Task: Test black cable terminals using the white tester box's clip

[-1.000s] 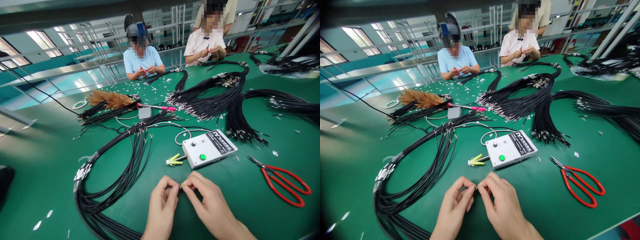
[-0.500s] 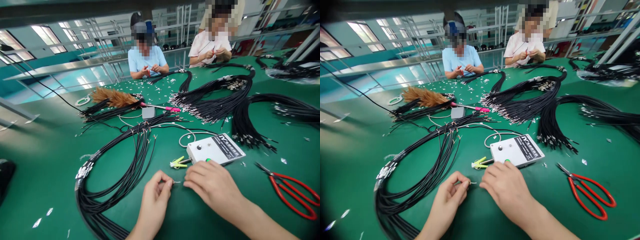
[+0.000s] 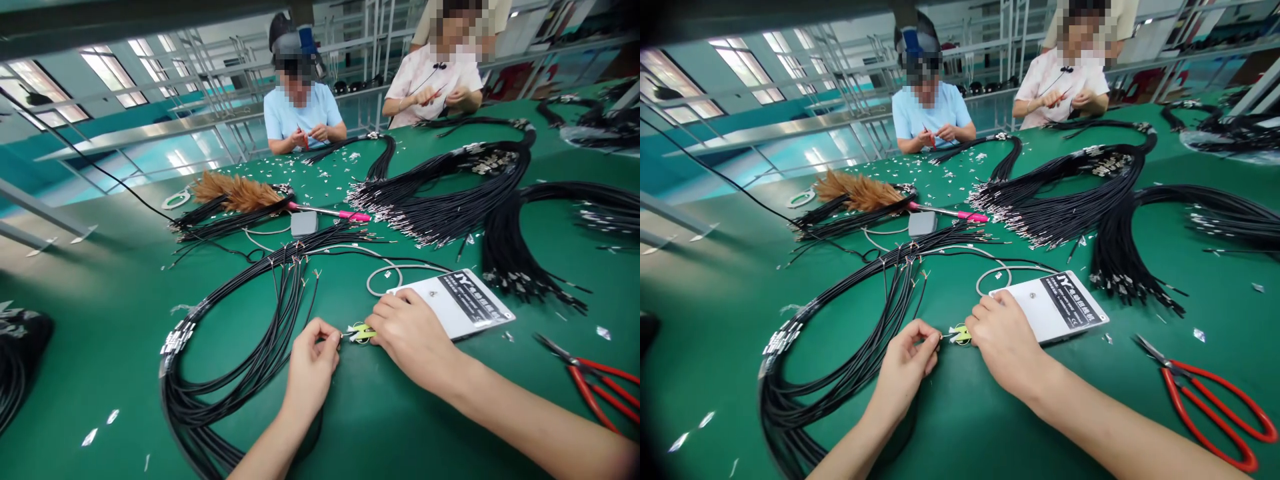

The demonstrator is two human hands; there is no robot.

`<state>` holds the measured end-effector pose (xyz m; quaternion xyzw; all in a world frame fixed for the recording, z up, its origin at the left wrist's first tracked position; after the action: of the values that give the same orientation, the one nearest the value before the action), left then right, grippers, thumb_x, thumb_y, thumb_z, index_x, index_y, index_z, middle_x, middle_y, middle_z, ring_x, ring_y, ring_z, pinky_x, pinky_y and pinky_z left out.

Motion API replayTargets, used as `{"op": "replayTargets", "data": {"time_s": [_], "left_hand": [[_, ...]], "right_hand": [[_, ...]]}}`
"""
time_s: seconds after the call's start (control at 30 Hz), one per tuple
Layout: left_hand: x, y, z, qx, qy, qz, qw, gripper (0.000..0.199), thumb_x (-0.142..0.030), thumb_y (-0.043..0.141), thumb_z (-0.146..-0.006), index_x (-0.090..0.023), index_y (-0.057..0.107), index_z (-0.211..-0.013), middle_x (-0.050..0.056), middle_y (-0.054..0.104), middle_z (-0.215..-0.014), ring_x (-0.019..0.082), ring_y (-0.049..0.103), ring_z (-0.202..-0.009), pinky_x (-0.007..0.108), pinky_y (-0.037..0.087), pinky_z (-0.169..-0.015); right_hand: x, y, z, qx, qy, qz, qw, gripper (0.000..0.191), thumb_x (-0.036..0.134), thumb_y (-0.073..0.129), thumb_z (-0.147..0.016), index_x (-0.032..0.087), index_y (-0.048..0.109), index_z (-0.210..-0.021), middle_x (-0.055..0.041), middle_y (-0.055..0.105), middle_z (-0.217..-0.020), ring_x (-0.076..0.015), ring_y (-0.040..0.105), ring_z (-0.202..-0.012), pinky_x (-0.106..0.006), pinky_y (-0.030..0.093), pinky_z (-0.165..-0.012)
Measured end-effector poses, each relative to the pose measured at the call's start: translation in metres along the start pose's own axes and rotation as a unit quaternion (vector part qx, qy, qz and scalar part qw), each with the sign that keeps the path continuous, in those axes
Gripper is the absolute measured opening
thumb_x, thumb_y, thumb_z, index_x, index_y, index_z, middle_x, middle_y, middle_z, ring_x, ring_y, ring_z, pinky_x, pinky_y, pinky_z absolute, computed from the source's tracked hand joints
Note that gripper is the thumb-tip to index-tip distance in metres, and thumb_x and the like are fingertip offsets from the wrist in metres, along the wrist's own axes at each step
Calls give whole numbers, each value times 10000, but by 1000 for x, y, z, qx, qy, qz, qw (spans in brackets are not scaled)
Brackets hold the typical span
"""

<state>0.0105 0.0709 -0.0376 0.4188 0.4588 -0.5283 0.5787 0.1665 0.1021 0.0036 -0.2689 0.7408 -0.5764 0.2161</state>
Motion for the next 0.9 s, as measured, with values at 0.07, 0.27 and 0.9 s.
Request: {"op": "replayTargets", "data": {"time_s": [0.07, 0.27, 0.9], "left_hand": [[2, 3, -2, 2, 2, -8, 1000, 234, -360, 611, -739, -189, 471, -663, -94, 419, -558, 32, 318, -371, 172, 201, -376], [6, 7, -6, 2, 8, -31, 999, 211, -330, 599, -749, -195, 471, -650, -84, 424, -555, 49, 354, -387, 183, 203, -384], [4, 10, -6, 9, -1, -10, 1000, 301, -429, 651, -702, -197, 473, -633, -96, 417, -530, 40, 323, -351, 175, 183, -371]], "right_hand": [[0, -1, 0, 1, 1, -2, 1000, 181, 182, 822, -711, 204, 657, -639, 32, 673, -654, -183, 599, -748, -345, 273, -730], [0, -1, 0, 3, 10, 0, 1000, 162, 141, 790, -718, 194, 654, -646, 13, 676, -658, -196, 594, -746, -360, 254, -707], [-18, -22, 110, -225, 117, -97, 962, 182, 96, 553, -879, 200, 615, -1015, -83, 690, -1209, -250, 562, -1128, -392, 389, -903]]}}
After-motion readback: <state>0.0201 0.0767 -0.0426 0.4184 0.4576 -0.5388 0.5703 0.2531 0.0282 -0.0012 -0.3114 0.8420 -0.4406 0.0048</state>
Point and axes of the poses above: each hand's wrist, its own z-axis away from the middle knuckle, its own y-axis out of the palm, x = y × z, the point moved 3 cm from there along -z, towards the middle knuckle
